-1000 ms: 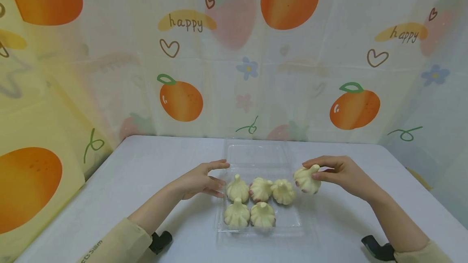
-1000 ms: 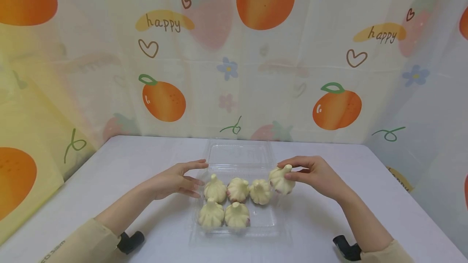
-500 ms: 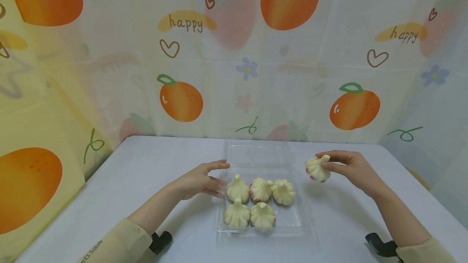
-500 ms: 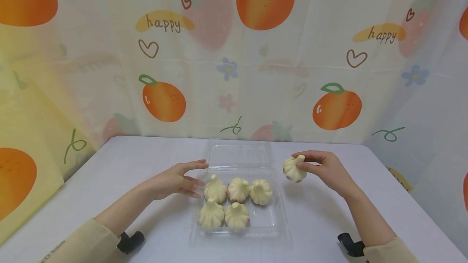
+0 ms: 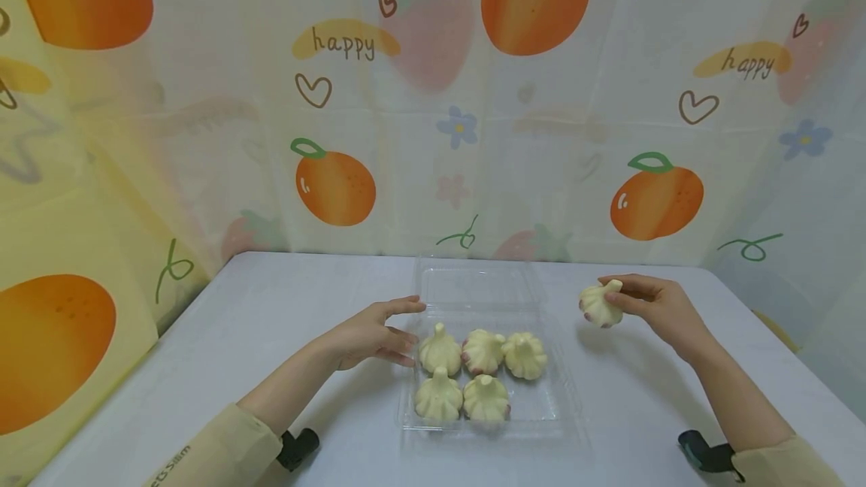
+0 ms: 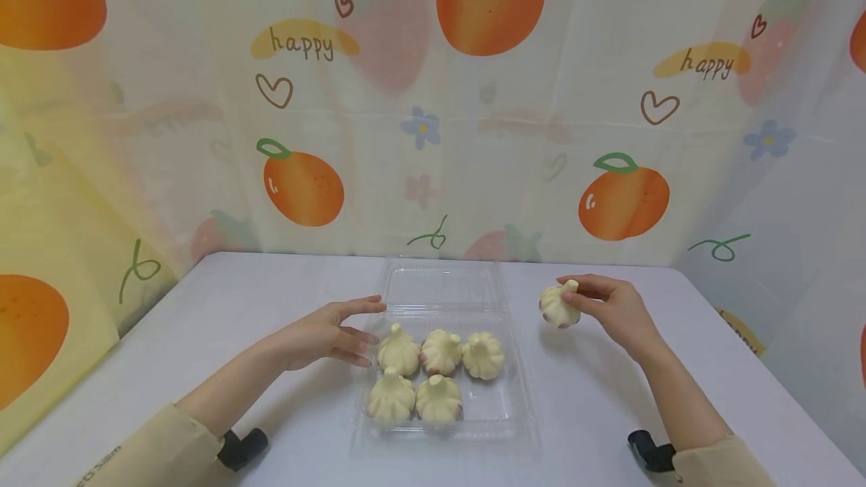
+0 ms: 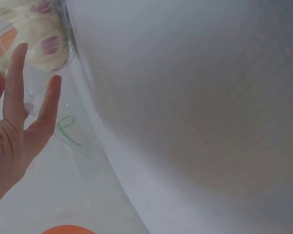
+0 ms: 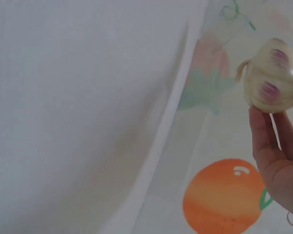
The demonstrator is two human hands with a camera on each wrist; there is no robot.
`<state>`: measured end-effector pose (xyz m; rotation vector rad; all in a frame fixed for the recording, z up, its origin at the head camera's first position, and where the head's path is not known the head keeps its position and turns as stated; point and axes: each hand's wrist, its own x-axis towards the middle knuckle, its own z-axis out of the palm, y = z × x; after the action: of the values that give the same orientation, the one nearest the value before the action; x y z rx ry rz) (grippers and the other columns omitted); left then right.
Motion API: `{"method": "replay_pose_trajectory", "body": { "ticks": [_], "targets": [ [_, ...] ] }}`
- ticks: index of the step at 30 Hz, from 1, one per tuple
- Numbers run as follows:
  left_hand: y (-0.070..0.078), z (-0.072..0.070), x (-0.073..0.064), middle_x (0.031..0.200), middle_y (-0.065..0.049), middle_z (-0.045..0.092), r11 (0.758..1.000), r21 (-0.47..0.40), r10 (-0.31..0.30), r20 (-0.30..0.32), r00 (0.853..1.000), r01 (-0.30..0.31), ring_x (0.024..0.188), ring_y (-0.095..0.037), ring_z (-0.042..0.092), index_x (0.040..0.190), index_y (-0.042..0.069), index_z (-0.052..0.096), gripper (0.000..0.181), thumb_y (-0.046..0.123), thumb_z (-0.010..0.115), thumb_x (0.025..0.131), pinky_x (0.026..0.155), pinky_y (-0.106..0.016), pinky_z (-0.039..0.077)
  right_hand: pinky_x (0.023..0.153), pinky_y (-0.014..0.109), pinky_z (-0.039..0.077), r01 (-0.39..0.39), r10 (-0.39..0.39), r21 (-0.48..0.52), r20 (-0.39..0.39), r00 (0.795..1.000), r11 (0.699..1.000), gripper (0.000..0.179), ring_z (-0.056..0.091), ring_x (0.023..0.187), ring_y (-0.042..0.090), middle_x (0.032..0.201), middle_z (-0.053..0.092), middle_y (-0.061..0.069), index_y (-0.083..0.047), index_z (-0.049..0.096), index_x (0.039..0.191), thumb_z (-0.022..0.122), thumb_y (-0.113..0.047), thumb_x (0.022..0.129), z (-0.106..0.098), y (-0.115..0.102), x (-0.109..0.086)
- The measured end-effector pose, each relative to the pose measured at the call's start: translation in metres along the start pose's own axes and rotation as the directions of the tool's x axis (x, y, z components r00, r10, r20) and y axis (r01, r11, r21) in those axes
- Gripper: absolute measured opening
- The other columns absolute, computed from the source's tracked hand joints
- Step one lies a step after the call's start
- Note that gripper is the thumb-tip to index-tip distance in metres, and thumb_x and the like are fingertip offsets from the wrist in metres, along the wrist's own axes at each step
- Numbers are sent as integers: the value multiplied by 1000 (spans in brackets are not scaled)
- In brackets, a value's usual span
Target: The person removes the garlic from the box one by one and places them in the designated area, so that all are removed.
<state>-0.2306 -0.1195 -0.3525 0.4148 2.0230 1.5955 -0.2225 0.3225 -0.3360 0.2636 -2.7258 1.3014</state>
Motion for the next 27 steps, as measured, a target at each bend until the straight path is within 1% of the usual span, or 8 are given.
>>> {"method": "replay_pose_trajectory", "body": {
  "ticks": [9,13,15,17,19,21,24,27],
  "targets": [
    [-1,0,0,169,-9,8,1000,0,0,-2,1000,0,137,-43,46,153,0,31,68,-8,55,90,88,-37,64,78,7,52,-39,38,-18,-51,998,999,52,61,89,-14,100,68,-30,-4,61,133,65,-39,95,-1,11,5],
    [0,-1,0,169,-10,7,1000,3,7,1,1000,-7,137,-43,46,153,0,31,68,-8,55,90,88,-37,64,78,9,51,-89,85,-69,-64,994,994,55,60,86,-15,112,74,-10,-6,61,134,63,-44,94,-3,15,6],
    [0,0,0,169,-9,7,1000,-1,5,1,1000,-5,137,-44,45,153,1,31,68,-8,55,91,88,-37,64,83,17,55,-117,111,-99,-66,992,988,56,60,88,-12,121,73,4,-8,61,135,62,-46,94,-3,16,7],
    [0,0,0,169,-10,7,1000,-1,7,4,1000,-7,138,-44,44,153,0,31,67,-8,55,91,88,-37,64,89,31,59,-142,134,-123,-65,989,982,57,64,92,-3,129,68,15,-9,60,136,61,-48,95,-3,17,7],
    [0,0,0,169,-10,6,1000,0,9,8,1000,-9,138,-45,44,153,0,30,67,-8,54,91,88,-38,64,93,47,59,-160,153,-134,-63,986,978,58,67,98,10,133,64,20,-8,60,136,60,-49,95,-2,18,7],
    [0,0,0,169,-10,7,1000,-3,5,8,1000,-5,138,-45,44,153,0,30,67,-8,54,91,88,-38,64,95,56,56,-172,165,-141,-60,984,975,59,68,103,22,133,63,23,-7,59,136,59,-49,95,-2,18,6],
    [0,0,0,169,-10,7,1000,-2,6,8,1000,-6,138,-45,44,153,0,30,67,-8,54,91,88,-38,64,94,53,58,-177,169,-162,-60,984,971,57,68,104,27,132,64,23,-7,60,135,60,-47,95,-2,18,6],
    [-1,0,0,169,-10,7,1000,0,5,6,1000,-5,137,-44,45,153,0,30,67,-8,55,91,88,-38,64,87,44,61,-178,170,-186,-58,984,966,55,68,100,23,128,66,22,-6,62,134,62,-45,95,-2,19,6]
  ]
}}
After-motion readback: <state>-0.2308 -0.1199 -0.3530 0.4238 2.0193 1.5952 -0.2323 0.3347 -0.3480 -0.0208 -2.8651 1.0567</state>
